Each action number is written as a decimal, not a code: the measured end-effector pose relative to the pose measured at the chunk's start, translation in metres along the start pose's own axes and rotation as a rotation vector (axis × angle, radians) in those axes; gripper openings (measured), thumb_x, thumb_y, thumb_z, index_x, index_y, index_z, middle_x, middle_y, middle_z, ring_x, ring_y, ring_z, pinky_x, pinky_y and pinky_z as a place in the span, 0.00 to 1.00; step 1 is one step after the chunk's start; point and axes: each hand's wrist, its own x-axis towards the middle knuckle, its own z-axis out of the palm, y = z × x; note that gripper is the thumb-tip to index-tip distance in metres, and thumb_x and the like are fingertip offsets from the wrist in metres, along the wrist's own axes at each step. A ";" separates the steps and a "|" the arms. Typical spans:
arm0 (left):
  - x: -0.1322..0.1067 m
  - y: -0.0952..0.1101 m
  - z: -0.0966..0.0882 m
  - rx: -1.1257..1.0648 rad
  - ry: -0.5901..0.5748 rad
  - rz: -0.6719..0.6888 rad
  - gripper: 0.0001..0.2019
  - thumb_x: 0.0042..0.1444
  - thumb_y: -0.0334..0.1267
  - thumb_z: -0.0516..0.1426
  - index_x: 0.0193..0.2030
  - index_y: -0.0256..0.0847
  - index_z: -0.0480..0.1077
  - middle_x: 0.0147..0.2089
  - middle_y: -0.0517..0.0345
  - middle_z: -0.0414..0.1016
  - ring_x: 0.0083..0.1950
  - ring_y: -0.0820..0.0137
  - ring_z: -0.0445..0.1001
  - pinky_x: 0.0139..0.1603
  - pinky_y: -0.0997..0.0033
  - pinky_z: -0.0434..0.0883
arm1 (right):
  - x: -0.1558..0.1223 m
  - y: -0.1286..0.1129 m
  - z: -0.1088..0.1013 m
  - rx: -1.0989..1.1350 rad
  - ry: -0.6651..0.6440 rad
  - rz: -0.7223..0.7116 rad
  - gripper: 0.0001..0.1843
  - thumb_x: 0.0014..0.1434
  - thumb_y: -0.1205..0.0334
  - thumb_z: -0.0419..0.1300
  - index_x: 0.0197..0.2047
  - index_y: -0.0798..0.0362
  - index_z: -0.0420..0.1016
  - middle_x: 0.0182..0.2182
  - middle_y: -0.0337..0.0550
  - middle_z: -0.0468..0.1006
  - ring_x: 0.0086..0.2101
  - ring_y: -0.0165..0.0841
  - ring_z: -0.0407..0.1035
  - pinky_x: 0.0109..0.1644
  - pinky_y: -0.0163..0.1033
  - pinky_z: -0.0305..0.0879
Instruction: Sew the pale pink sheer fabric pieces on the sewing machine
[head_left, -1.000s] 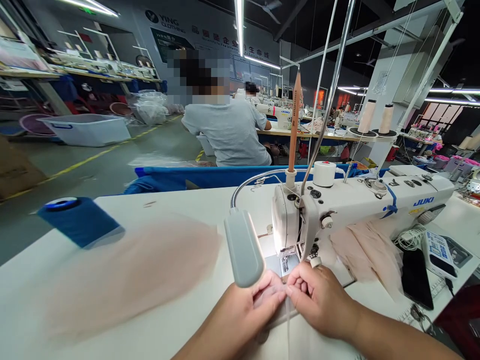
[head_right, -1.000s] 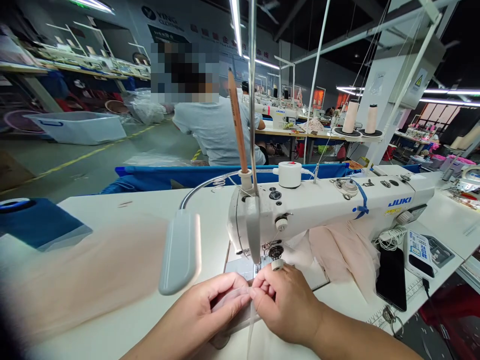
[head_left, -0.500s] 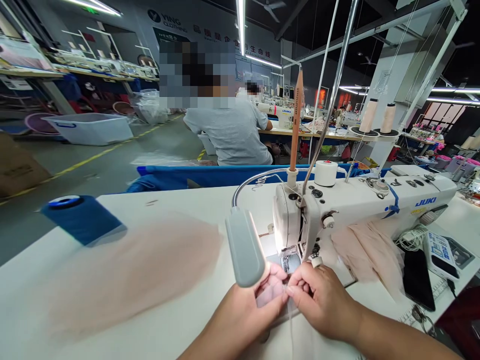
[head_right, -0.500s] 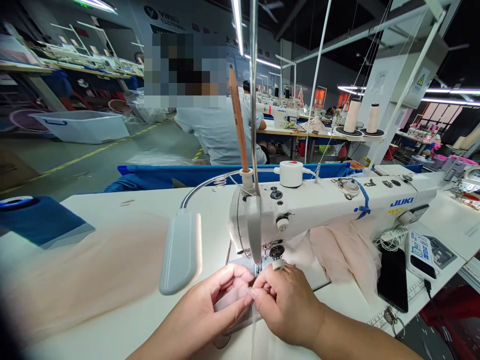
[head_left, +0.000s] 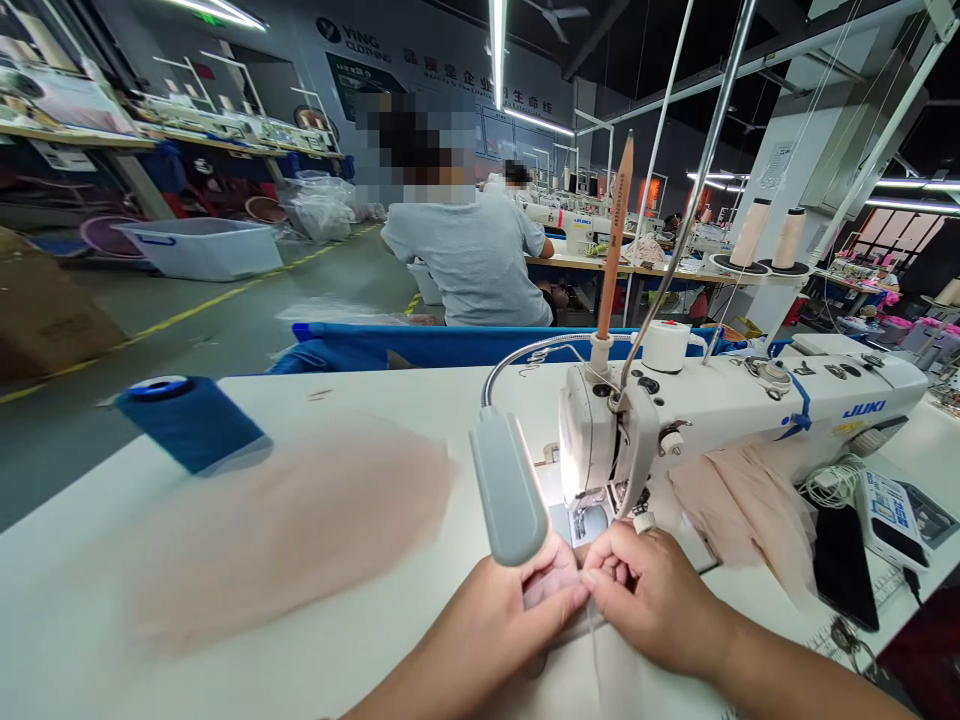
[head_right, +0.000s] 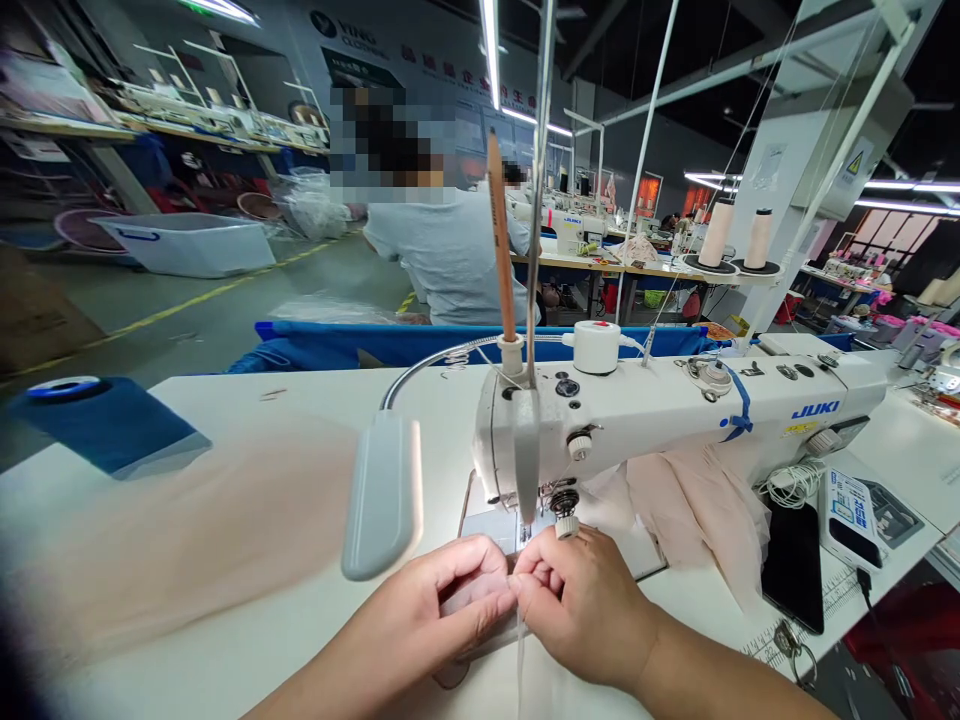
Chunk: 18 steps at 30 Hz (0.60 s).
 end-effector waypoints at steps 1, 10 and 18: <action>0.000 0.002 -0.001 0.040 0.001 0.027 0.16 0.60 0.55 0.55 0.28 0.47 0.62 0.29 0.63 0.67 0.32 0.64 0.69 0.31 0.68 0.66 | 0.001 0.000 0.001 -0.012 0.000 0.022 0.07 0.64 0.69 0.59 0.36 0.47 0.68 0.27 0.33 0.75 0.27 0.31 0.70 0.34 0.35 0.62; 0.000 -0.025 0.013 0.533 0.455 0.440 0.09 0.70 0.41 0.53 0.41 0.44 0.72 0.41 0.52 0.78 0.41 0.56 0.74 0.41 0.59 0.70 | 0.008 0.008 0.016 -0.326 0.038 0.103 0.08 0.63 0.72 0.60 0.36 0.48 0.69 0.25 0.33 0.72 0.26 0.33 0.64 0.32 0.37 0.54; -0.005 -0.019 0.012 0.729 0.361 0.751 0.22 0.74 0.27 0.46 0.36 0.44 0.78 0.36 0.56 0.80 0.34 0.63 0.73 0.41 0.60 0.66 | 0.002 0.016 0.011 -0.383 -0.016 -0.089 0.10 0.67 0.73 0.60 0.36 0.49 0.75 0.36 0.41 0.79 0.36 0.37 0.71 0.39 0.38 0.63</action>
